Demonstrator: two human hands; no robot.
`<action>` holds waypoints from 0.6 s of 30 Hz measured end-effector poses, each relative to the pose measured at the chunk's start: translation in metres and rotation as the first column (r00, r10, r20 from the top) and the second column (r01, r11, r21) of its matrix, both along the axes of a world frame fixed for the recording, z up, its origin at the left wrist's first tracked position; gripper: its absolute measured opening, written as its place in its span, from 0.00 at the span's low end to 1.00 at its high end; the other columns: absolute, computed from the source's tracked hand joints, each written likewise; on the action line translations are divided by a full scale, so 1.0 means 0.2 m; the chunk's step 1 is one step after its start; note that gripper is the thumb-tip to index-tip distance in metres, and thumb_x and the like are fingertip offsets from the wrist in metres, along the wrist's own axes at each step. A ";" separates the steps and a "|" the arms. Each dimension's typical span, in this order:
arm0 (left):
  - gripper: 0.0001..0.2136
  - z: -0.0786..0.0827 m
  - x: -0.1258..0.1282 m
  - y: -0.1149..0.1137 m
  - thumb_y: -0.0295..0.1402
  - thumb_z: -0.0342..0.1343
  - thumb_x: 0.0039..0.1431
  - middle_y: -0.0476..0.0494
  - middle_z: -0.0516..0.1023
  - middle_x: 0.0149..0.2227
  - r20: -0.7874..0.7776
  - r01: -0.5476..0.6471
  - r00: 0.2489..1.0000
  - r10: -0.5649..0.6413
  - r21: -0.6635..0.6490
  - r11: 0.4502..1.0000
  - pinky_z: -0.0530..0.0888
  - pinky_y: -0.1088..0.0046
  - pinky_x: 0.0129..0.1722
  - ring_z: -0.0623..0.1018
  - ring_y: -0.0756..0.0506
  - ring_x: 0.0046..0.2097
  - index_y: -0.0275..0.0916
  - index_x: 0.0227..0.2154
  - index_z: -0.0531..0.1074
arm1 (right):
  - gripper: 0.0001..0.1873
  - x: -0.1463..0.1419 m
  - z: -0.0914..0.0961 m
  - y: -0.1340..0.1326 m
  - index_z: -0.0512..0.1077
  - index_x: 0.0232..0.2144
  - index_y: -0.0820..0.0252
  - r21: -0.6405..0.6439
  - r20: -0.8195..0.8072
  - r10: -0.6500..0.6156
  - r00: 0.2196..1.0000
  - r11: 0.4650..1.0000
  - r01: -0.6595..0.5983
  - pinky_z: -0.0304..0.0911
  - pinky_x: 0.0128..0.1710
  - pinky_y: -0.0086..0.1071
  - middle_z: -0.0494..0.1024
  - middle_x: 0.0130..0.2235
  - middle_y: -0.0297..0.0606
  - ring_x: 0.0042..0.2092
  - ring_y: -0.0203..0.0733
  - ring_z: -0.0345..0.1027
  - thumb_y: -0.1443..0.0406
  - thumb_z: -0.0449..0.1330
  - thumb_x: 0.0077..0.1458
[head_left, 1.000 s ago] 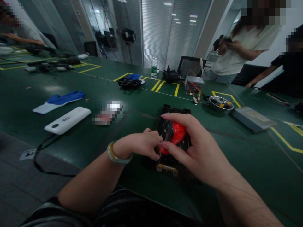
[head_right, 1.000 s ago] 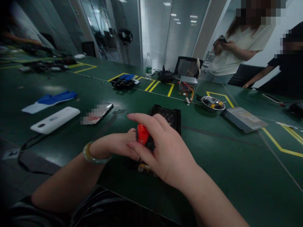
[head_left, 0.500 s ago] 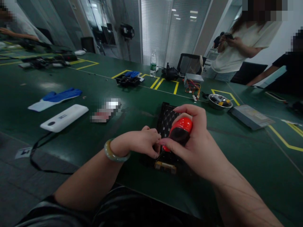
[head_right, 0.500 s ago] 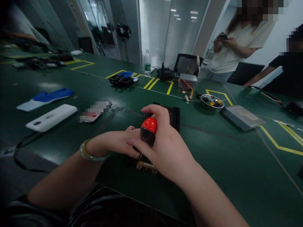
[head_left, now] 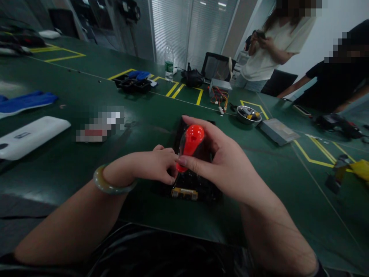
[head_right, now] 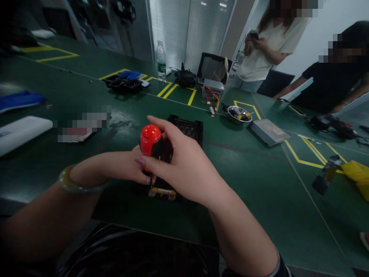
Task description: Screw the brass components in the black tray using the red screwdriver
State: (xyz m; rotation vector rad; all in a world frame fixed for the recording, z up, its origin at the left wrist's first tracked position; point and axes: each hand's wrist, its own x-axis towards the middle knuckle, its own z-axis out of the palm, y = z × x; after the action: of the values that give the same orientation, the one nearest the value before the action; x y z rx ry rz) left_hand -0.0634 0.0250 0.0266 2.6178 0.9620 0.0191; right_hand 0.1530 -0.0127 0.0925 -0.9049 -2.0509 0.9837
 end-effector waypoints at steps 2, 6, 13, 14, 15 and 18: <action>0.09 -0.02 0.00 0.01 0.40 0.61 0.59 0.49 0.83 0.39 -0.020 -0.042 0.999 0.040 -0.119 0.992 0.65 0.64 0.49 0.76 0.41 0.48 0.43 0.37 0.82 | 0.33 0.01 0.01 0.00 0.63 0.65 0.53 0.039 0.010 -0.038 0.999 0.999 0.037 0.73 0.53 0.38 0.78 0.54 0.35 0.50 0.41 0.75 0.62 0.66 0.59; 0.07 -0.01 0.02 0.01 0.39 0.62 0.59 0.50 0.82 0.41 -0.059 -0.055 0.997 0.043 -0.223 0.973 0.58 0.63 0.51 0.74 0.41 0.51 0.45 0.31 0.83 | 0.28 0.06 0.03 0.02 0.65 0.61 0.52 0.141 -0.009 -0.144 0.990 0.980 0.144 0.73 0.52 0.42 0.79 0.49 0.36 0.47 0.44 0.75 0.61 0.63 0.61; 0.07 -0.04 0.01 0.02 0.39 0.62 0.62 0.50 0.81 0.41 -0.023 0.002 1.000 -0.006 -0.185 0.983 0.54 0.62 0.50 0.72 0.41 0.52 0.47 0.31 0.83 | 0.16 0.15 0.06 0.09 0.70 0.48 0.54 0.341 0.201 -0.419 0.886 0.877 0.338 0.67 0.42 0.45 0.78 0.40 0.35 0.39 0.46 0.72 0.65 0.61 0.55; 0.07 -0.04 0.01 0.03 0.40 0.61 0.63 0.51 0.81 0.41 -0.012 -0.001 1.000 -0.002 -0.182 0.983 0.54 0.62 0.51 0.72 0.41 0.52 0.47 0.32 0.83 | 0.15 0.15 0.05 0.10 0.70 0.47 0.54 0.342 0.241 -0.427 0.872 0.878 0.335 0.66 0.40 0.44 0.78 0.39 0.36 0.38 0.46 0.71 0.65 0.61 0.55; 0.08 -0.05 0.01 0.03 0.40 0.61 0.63 0.51 0.81 0.41 0.000 -0.003 1.000 0.003 -0.183 0.983 0.54 0.62 0.51 0.72 0.41 0.51 0.47 0.32 0.82 | 0.15 0.15 0.05 0.12 0.70 0.46 0.55 0.338 0.272 -0.425 0.863 0.882 0.328 0.65 0.39 0.43 0.77 0.38 0.36 0.37 0.45 0.70 0.64 0.61 0.55; 0.09 -0.06 0.01 0.04 0.42 0.60 0.65 0.53 0.82 0.40 0.031 -0.013 0.999 0.020 -0.195 0.981 0.54 0.63 0.52 0.73 0.42 0.51 0.47 0.33 0.82 | 0.13 0.14 0.03 0.14 0.68 0.43 0.57 0.346 0.330 -0.423 0.844 0.886 0.309 0.61 0.35 0.39 0.76 0.37 0.36 0.35 0.43 0.68 0.63 0.61 0.55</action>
State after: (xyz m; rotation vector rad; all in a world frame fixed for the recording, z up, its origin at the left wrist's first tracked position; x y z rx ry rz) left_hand -0.0620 0.0333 0.0155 2.4234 0.9250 -0.0267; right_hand 0.1817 0.0153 0.0994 -1.3654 -2.1490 0.2994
